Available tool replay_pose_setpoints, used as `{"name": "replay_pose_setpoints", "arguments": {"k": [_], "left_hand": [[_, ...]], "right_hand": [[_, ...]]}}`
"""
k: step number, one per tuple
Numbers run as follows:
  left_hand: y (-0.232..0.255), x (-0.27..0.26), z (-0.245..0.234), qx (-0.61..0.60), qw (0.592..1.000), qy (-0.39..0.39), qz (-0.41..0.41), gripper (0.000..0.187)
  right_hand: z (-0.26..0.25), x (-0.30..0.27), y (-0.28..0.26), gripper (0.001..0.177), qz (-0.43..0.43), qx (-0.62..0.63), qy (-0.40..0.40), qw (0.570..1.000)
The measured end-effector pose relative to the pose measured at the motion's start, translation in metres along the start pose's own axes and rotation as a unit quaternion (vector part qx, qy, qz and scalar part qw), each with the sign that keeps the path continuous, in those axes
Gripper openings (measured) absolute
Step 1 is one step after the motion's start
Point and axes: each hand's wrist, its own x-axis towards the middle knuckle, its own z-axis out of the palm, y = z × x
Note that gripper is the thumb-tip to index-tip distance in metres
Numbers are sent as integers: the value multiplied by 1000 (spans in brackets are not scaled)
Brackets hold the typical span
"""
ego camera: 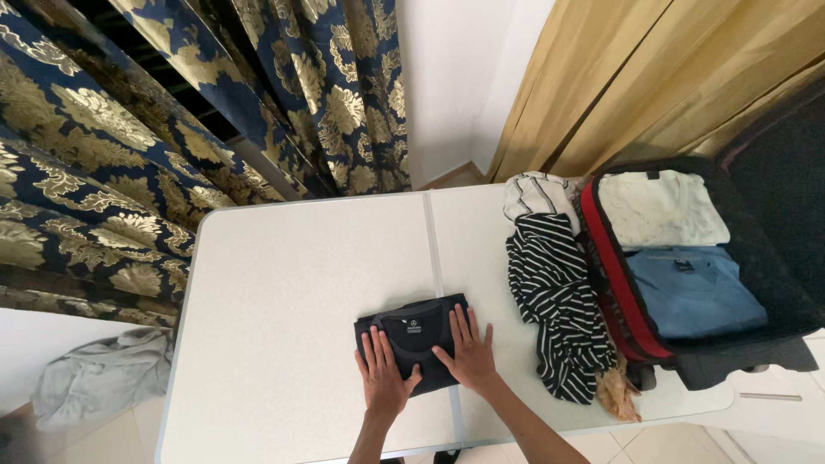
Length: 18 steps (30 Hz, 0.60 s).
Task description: The person folds a patterned shirt and a black garment on a folding table and places them into an open suitcase.
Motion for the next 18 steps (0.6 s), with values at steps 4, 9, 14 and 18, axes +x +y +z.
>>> {"name": "replay_pose_setpoints", "arguments": {"k": [4,9,14,18], "left_hand": [[3,-2,-12,-9,1000,-10,-4,113],[-8,-1,-17,-65,998,-20,-18,114],[-20,15,10,-93,991,91,20,109],[-17,18,10,-77,995,59,-2,106]], "right_hand": [[-20,-2,-6,93,-14,-23,-11,1000],[-22,8,0,81,-58,-16,73,995],[-5,13,1,89,-67,31,113,991],[-8,11,0,88,-58,44,90,993]]}}
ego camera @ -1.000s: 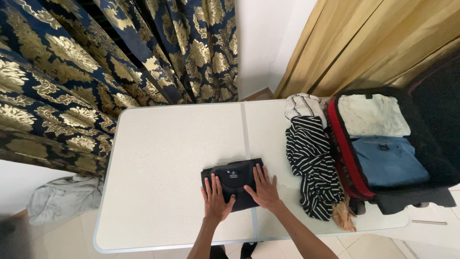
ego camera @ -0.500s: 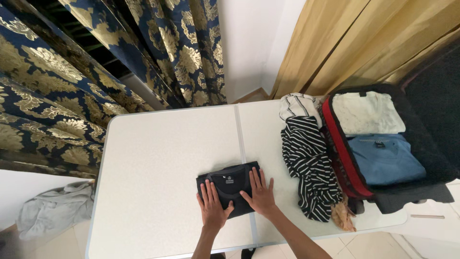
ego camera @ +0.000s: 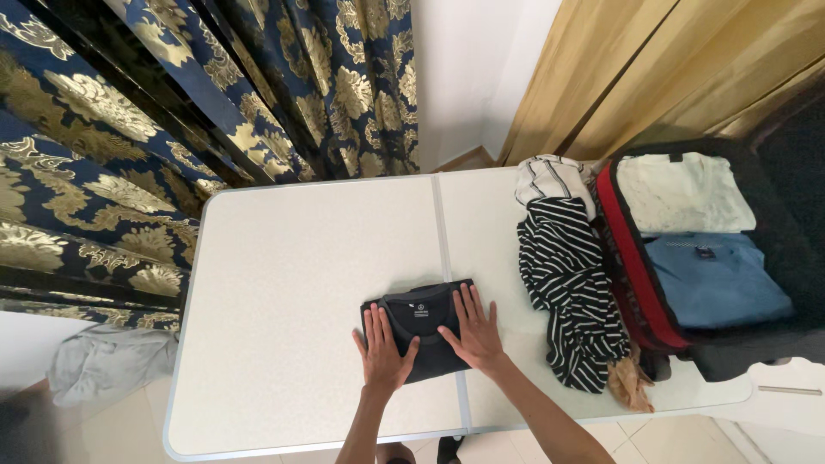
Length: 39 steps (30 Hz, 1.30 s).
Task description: The person folds a patterned shirt and a black garment on a folding table and places them into an open suitcase.
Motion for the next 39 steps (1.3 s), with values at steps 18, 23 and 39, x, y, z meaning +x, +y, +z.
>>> {"name": "replay_pose_setpoints", "arguments": {"k": [18,23,39], "left_hand": [[28,-53,44,54,985,159,46,90],[23,-51,31,0,999,38,-4,89],[3,-25,-2,-3,999,3,-36,104]], "right_hand": [[15,-52,-19,100,-12,-2,66,998],[11,-48,-15,93,19,26,-3,999],[-7,-13,8,98,-29,-6,12,999]]}}
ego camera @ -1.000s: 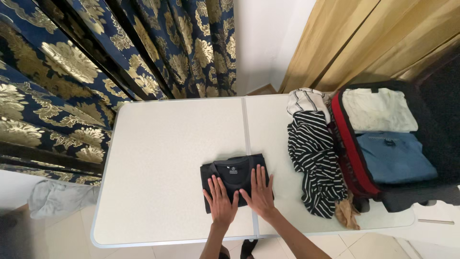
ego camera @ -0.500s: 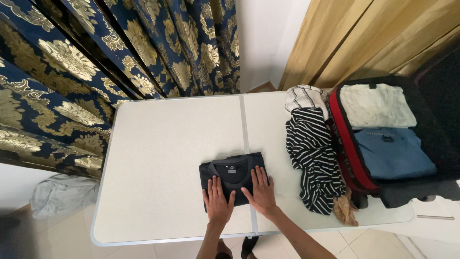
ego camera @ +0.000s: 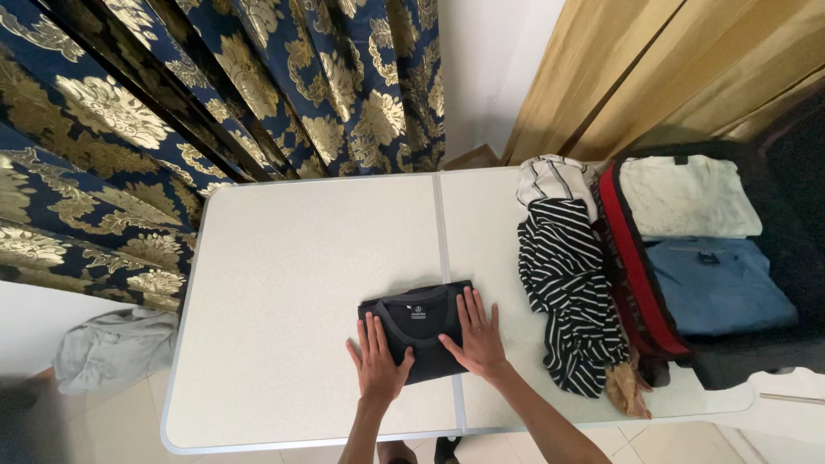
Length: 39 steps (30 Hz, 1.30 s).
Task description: The person folds a patterned shirt and a black garment on a folding table and places them into an open suitcase.
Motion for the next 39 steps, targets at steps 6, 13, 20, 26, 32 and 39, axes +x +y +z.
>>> {"name": "replay_pose_setpoints", "arguments": {"k": [6,13,20,26,32,39], "left_hand": [[9,3,-4,60,997,-35,-23,108],[9,-9,8,-35,994,108,-7,99],[-14,-65,32,-166,967,194,-10,76],[-13,-84,35,-204,962,158,-91,67],[-19,-77,45,-253,940,139,-180,61],[-41,-49,45,-467,817,77,-329,52]], "right_hand": [[1,-2,0,95,-2,28,41,999],[2,-4,0,92,5,35,42,998],[13,-46,5,77,1,107,112,988],[24,-69,8,66,8,137,127,982],[17,-76,15,50,65,195,105,973],[0,-89,9,44,145,253,88,952]]}}
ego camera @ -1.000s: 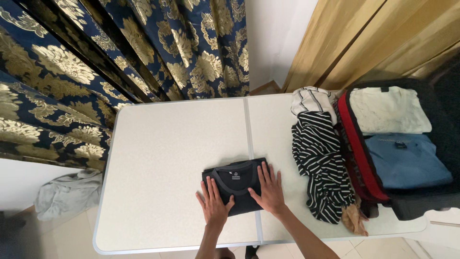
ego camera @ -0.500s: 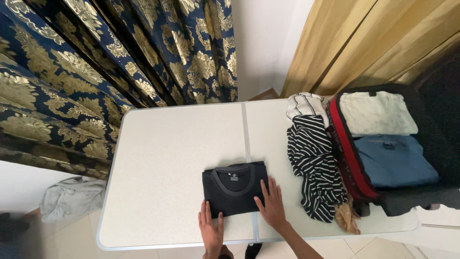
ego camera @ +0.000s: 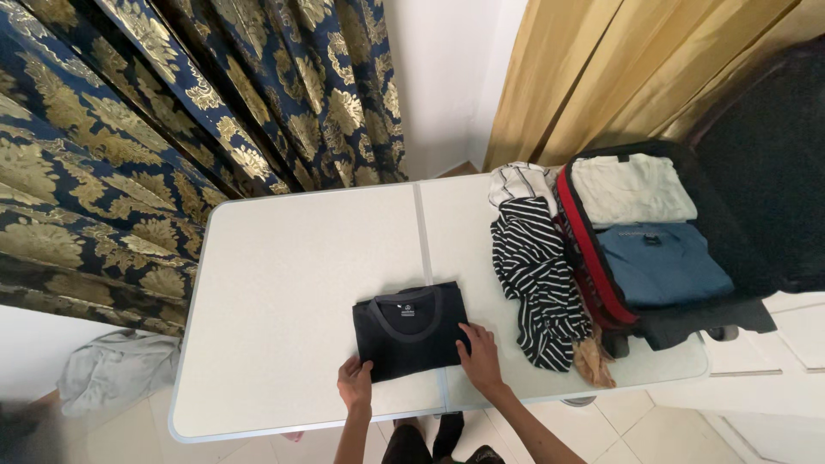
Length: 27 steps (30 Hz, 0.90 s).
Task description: The person folds a patterned shirt and a black garment on a folding table and places them into an open suitcase.
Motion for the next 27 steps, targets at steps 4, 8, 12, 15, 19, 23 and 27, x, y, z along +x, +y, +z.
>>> {"name": "replay_pose_setpoints", "arguments": {"k": [4,8,12,15,19,23,27], "left_hand": [[4,2,-10,27,999,-33,10,58],[12,11,-19,-18,988,-129,-82,62],[31,11,-13,52,975,-197,-90,52],[50,0,-3,54,966,-224,-113,52],[54,-7,12,15,956,-259,-136,63],[48,-8,20,97,944,-295,-108,75],[56,-19,27,33,934,-331,-132,71]], "right_hand": [[7,-6,0,62,62,46,42,996],[8,2,7,80,130,54,36,989],[5,8,19,79,207,36,-7,978],[0,3,22,65,265,92,-35,959],[-3,-8,22,65,334,165,4,928],[-19,-19,28,80,375,236,-46,895],[-25,-29,30,86,391,298,-79,867]]}}
